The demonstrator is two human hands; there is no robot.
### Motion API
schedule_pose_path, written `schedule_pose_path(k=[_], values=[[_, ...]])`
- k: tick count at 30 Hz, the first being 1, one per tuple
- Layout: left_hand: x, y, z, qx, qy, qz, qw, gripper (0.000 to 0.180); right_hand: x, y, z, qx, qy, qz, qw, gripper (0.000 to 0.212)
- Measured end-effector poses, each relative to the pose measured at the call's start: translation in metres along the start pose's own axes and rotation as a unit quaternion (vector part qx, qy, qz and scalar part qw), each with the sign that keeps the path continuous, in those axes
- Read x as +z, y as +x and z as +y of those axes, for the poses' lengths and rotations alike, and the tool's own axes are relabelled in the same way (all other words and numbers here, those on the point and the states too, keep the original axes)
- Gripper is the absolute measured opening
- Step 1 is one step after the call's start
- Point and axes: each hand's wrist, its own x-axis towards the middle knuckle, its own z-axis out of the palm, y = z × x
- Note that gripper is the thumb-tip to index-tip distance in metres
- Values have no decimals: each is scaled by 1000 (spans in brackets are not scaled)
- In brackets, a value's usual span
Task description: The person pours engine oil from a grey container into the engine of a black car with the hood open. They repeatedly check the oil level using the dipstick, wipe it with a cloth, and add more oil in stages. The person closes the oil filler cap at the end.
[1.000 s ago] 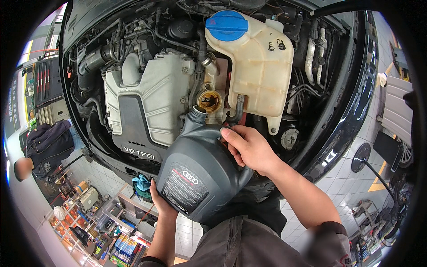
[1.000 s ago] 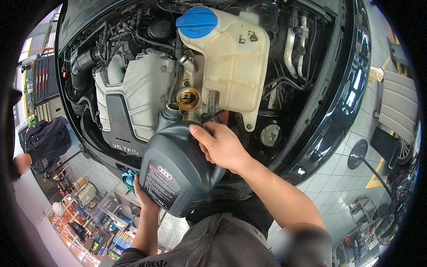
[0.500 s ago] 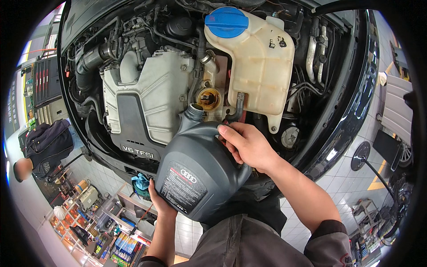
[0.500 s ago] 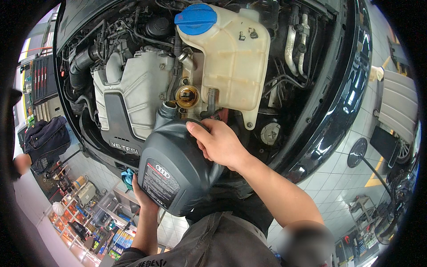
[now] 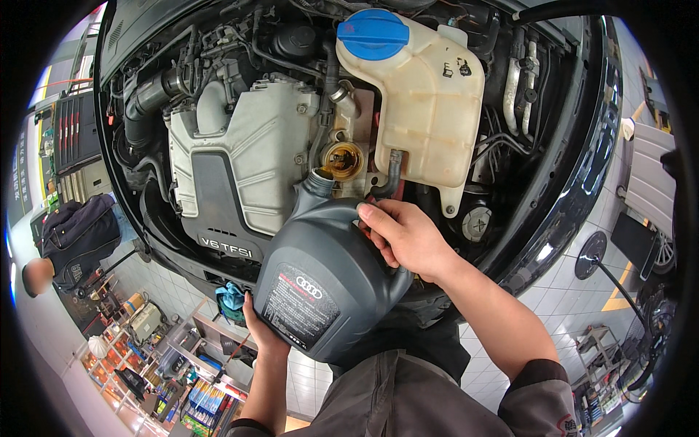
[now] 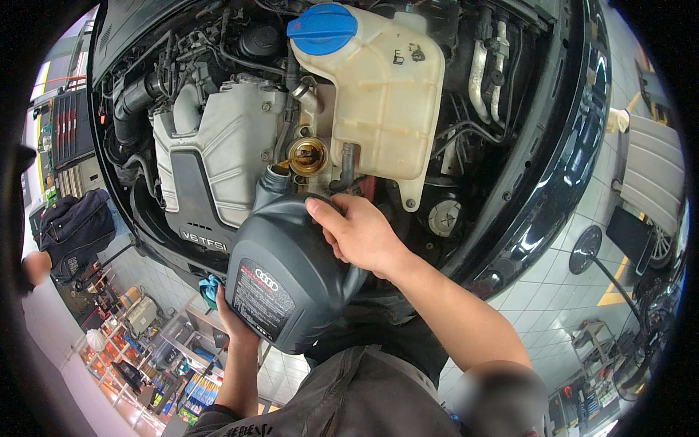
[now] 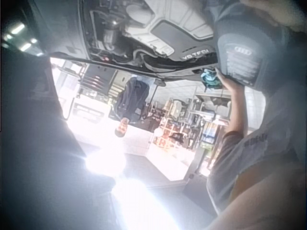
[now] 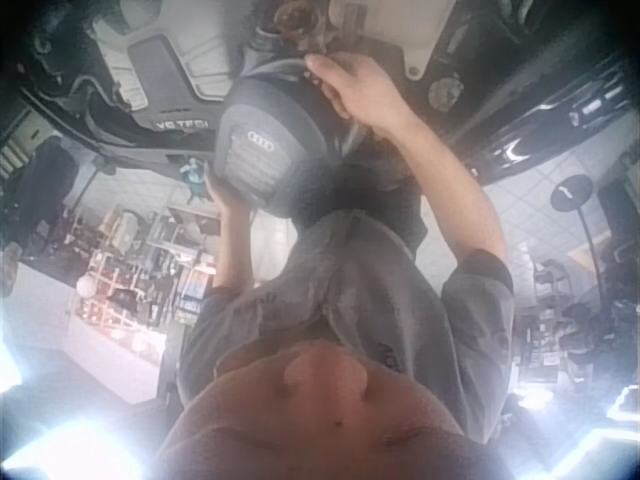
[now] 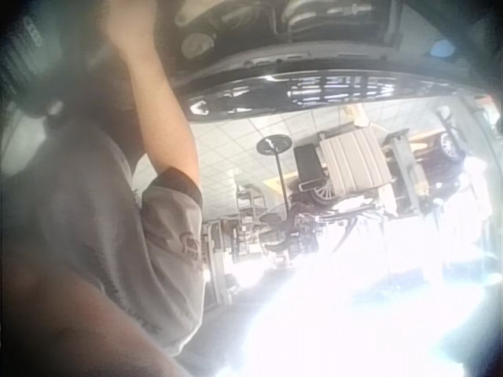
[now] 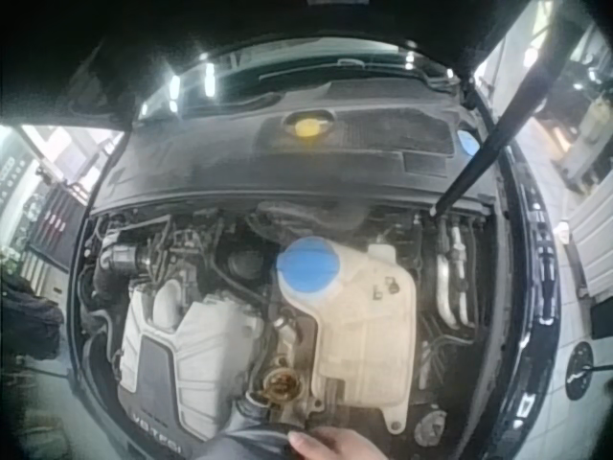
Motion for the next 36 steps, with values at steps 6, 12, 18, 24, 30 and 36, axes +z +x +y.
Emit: schedule_pose_path(k=[6, 12, 18, 24, 30, 36], values=[[-2, 0, 0, -2, -3, -1, 1000, 63, 0, 1, 2, -3, 4, -6, 1000, 50], [-1, -3, 0, 7, -5, 4, 1000, 62, 2, 1, 4, -2, 4, -7, 1000, 49], [-1, -5, 1, 5, -3, 1, 1000, 61, 3, 1, 5, -2, 3, -6, 1000, 49], [-2, -7, 2, 4, 1, 4, 1000, 62, 3, 1, 8, 0, 8, -9, 1000, 49], [-5, -6, 0, 4, 5, 12, 1000, 62, 3, 1, 8, 4, 11, -11, 1000, 50], [-11, -4, 0, -2, 10, 8, 1000, 65, 4, 0, 8, 13, 6, -9, 1000, 50]])
